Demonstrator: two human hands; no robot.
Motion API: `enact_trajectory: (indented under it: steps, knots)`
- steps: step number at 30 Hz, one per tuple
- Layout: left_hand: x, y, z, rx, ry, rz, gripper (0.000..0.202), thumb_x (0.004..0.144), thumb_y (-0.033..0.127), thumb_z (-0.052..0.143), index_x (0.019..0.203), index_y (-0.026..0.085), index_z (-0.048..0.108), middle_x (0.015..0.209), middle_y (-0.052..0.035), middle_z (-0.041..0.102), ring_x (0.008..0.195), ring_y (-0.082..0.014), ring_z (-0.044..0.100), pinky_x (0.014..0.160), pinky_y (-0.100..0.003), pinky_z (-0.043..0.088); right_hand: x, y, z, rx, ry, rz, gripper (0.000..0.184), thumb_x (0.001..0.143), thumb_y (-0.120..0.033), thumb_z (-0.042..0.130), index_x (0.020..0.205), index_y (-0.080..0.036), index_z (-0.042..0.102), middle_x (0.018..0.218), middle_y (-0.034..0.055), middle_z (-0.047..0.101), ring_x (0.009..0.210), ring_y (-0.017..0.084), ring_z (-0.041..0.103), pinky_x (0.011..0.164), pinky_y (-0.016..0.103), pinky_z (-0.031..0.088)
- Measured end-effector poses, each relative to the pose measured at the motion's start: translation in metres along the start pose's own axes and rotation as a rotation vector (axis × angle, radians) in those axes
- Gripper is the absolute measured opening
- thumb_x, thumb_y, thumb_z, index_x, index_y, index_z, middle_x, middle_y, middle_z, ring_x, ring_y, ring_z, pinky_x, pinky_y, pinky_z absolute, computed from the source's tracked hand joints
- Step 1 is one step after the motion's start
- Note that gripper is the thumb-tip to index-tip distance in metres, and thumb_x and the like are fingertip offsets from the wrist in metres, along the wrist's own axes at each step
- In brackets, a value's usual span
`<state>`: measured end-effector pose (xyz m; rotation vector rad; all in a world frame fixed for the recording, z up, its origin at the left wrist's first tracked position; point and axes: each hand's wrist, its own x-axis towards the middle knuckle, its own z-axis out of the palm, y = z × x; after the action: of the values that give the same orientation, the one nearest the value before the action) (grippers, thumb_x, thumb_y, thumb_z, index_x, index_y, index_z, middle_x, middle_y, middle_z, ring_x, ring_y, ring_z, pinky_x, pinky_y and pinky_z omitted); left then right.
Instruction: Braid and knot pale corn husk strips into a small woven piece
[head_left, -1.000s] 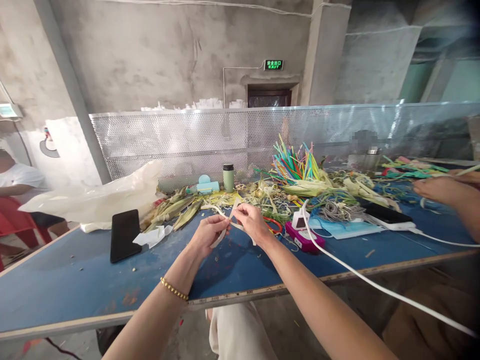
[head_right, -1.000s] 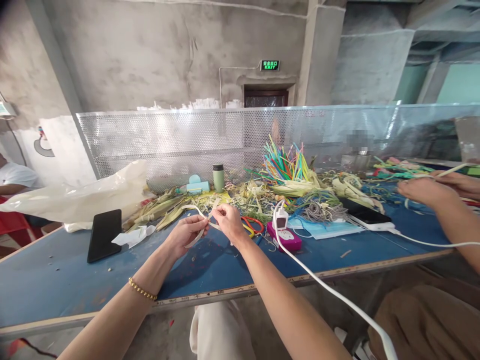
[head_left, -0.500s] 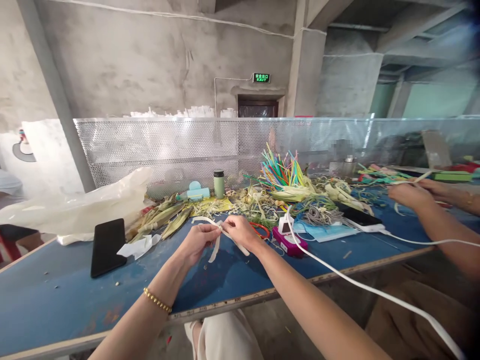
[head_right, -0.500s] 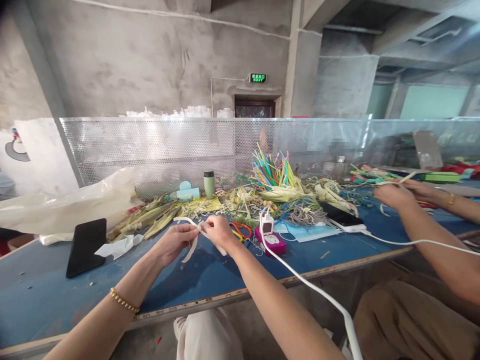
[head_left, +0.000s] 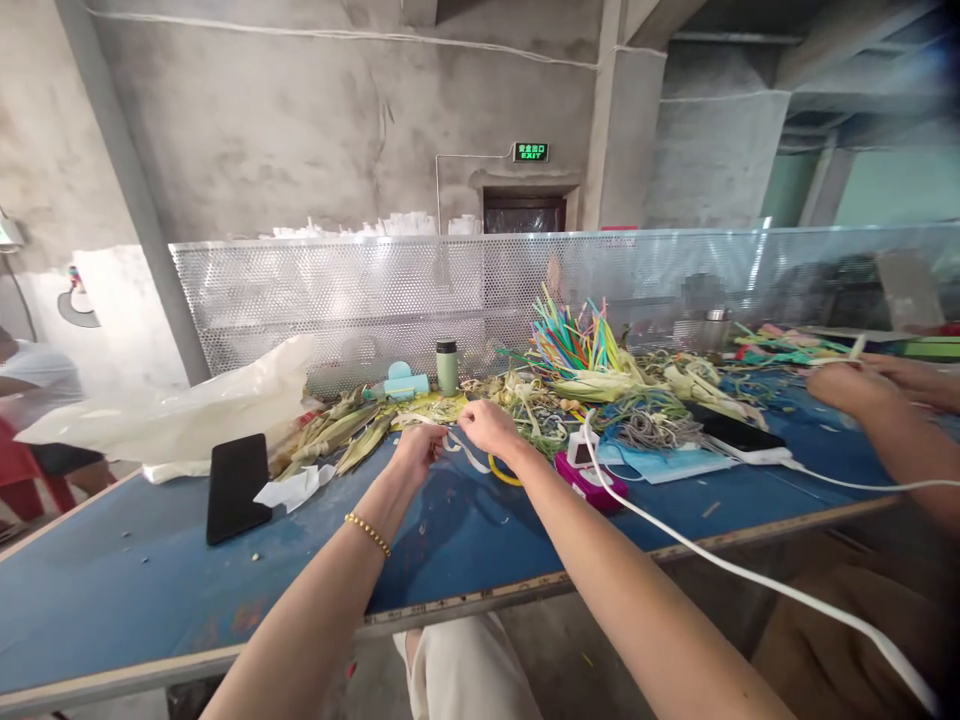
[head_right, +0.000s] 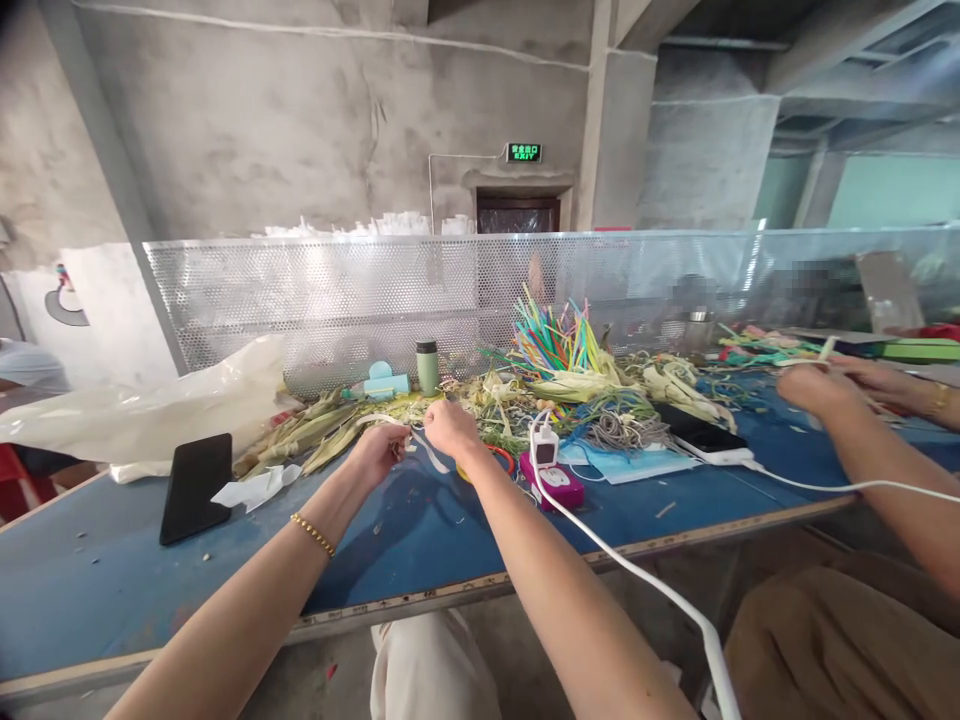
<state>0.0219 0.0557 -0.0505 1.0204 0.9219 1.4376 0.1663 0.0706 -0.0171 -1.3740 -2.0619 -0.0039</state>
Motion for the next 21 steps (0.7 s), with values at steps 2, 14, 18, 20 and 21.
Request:
enact_trajectory:
  steps: [2, 14, 18, 20, 21]
  knots:
    - [0.003, -0.007, 0.0, -0.002, 0.044, -0.029, 0.02, 0.059, 0.013, 0.069, 0.053, 0.015, 0.051, 0.043, 0.0037, 0.047, 0.036, -0.006, 0.04, 0.04, -0.02, 0.028, -0.001, 0.005, 0.006, 0.04, 0.158, 0.022, 0.02, 0.083, -0.017, 0.053, 0.068, -0.018, 0.067, 0.071, 0.006, 0.069, 0.065, 0.016, 0.057, 0.062, 0.025, 0.032]
    - [-0.01, -0.004, -0.007, -0.139, 0.002, -0.012, 0.012, 0.058, 0.01, 0.072, 0.064, 0.015, 0.062, 0.051, 0.0033, 0.054, 0.044, -0.0066, 0.044, 0.046, -0.02, 0.034, -0.022, -0.01, 0.027, 0.57, 0.048, -0.029, 0.031, 0.082, -0.037, 0.059, 0.06, -0.016, 0.06, 0.051, -0.0007, 0.057, 0.05, 0.011, 0.049, 0.051, 0.022, 0.033]
    - [-0.011, -0.002, -0.004, -0.174, -0.005, -0.015, 0.013, 0.059, 0.008, 0.074, 0.063, 0.014, 0.063, 0.055, 0.0019, 0.058, 0.047, -0.0063, 0.046, 0.049, -0.02, 0.038, -0.023, -0.006, 0.031, 0.68, 0.042, 0.077, 0.02, 0.078, -0.033, 0.064, 0.069, -0.016, 0.062, 0.055, -0.001, 0.06, 0.048, 0.01, 0.051, 0.049, 0.021, 0.036]
    - [-0.01, -0.002, -0.005, -0.194, 0.001, -0.008, 0.014, 0.06, 0.01, 0.076, 0.064, 0.013, 0.063, 0.055, 0.0018, 0.057, 0.046, -0.0059, 0.046, 0.049, -0.02, 0.037, -0.023, -0.005, 0.032, 0.687, 0.049, 0.097, 0.017, 0.076, -0.031, 0.066, 0.068, -0.016, 0.061, 0.055, -0.0011, 0.061, 0.048, 0.01, 0.053, 0.048, 0.02, 0.038]
    - [-0.01, -0.003, -0.005, -0.204, 0.008, -0.005, 0.014, 0.061, 0.011, 0.076, 0.064, 0.012, 0.063, 0.054, 0.0018, 0.056, 0.046, -0.0059, 0.046, 0.048, -0.02, 0.037, -0.023, -0.005, 0.031, 0.687, 0.046, 0.109, 0.017, 0.075, -0.03, 0.066, 0.068, -0.016, 0.061, 0.053, -0.0014, 0.06, 0.046, 0.01, 0.052, 0.047, 0.02, 0.038]
